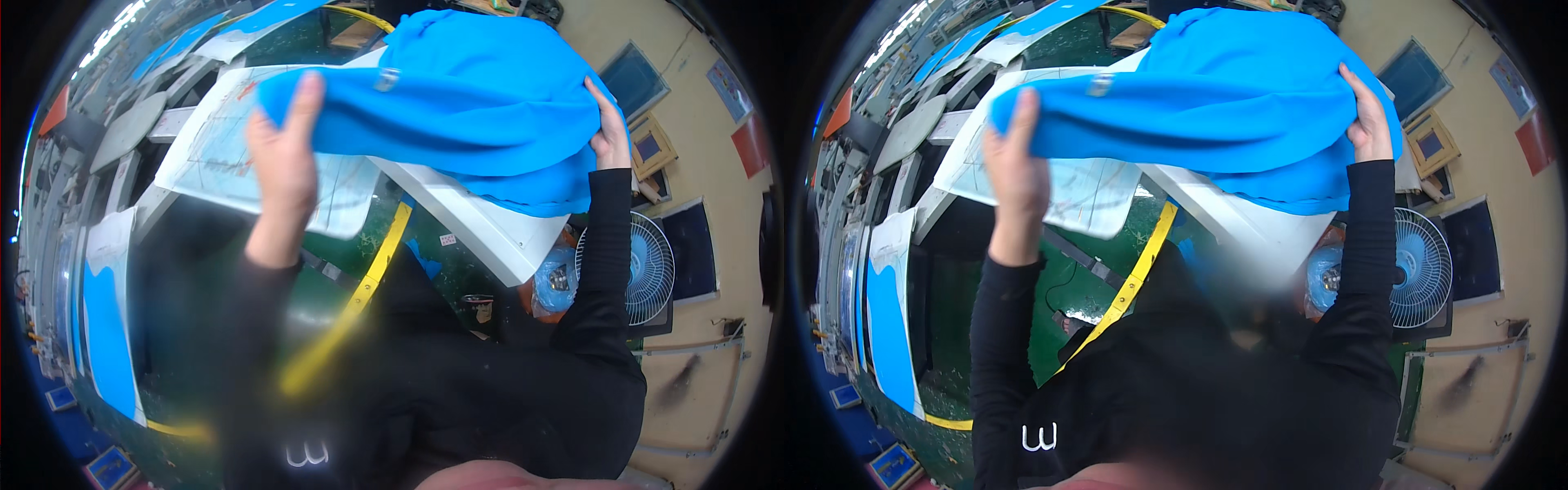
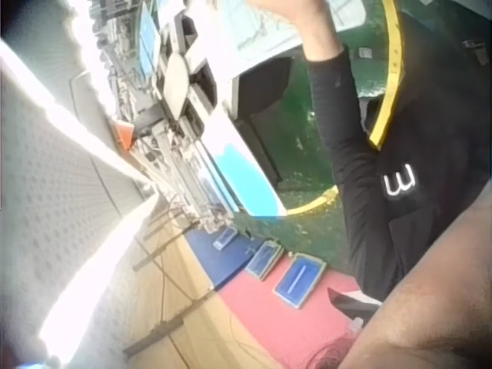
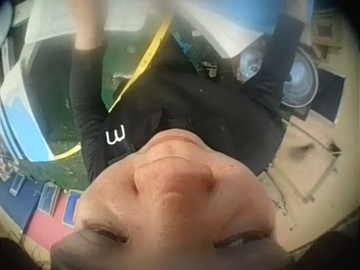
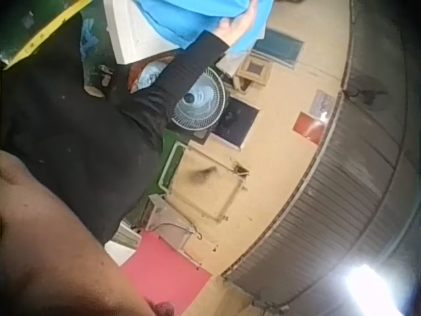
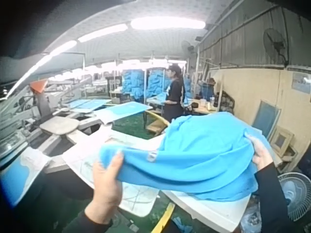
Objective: Positioning pieces of blue fabric onto a carousel screen printing machine for production.
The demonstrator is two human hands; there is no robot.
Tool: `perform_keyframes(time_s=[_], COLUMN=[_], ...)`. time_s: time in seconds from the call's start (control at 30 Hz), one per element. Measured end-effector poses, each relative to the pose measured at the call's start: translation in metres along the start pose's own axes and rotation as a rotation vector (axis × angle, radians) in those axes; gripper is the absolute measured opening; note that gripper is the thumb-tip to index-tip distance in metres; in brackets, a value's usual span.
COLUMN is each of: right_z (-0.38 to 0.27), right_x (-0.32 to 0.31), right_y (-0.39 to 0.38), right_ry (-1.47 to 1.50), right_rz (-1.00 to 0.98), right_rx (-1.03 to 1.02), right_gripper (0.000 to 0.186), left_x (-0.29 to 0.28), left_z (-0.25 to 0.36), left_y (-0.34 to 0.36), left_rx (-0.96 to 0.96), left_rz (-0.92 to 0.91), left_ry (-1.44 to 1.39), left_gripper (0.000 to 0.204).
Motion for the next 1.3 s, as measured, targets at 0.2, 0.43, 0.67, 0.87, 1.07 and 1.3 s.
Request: perform_keyframes(time_s=[0.2,0.43,0.67,0.87,1.07,1.3], right_z=[-0.087,-0.161,-0.140,-0.166,-0.181,0.049], right_x=[0.122,0.260,0.427,0.459,0.477,0.601], right_y=[0.032,0.163,0.264,0.246,0.224,0.117], right_ry=[-0.043,0.326,0.128,0.175,0.197,-0.149], right_rz=[-0.523,-0.577,-1.118,-1.125,-1.189,-1.065], right_rx=[-0.307,-0.402,0.031,0.033,-0.221,-0.116], right_gripper=[0.029,0.027,0.047,0.024,0.021,0.050], left_x=[-0.057,-0.011,-0.012,0.002,-0.021,-0.267], left_z=[0.151,0.226,0.239,0.330,0.389,0.299], left_y=[0.046,0.134,0.232,0.254,0.223,0.112], left_rx=[0.391,0.432,0.015,0.005,0.010,-0.266], left_rz=[0.324,0.477,0.503,0.612,0.319,0.325], left_ry=[-0.051,0.404,0.846,0.978,1.059,1.037], left_gripper=[0.028,0.021,0.047,0.023,0.047,0.055])
Point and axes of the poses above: each hand's wrist, its own y-axis towards the middle knuckle, its own x-axis out of the palm, z = x × y, the point moved 8 cm from there along y, towards the middle knuckle, and after that the axes turned 8 degrees about x, right-handed, at the moved point
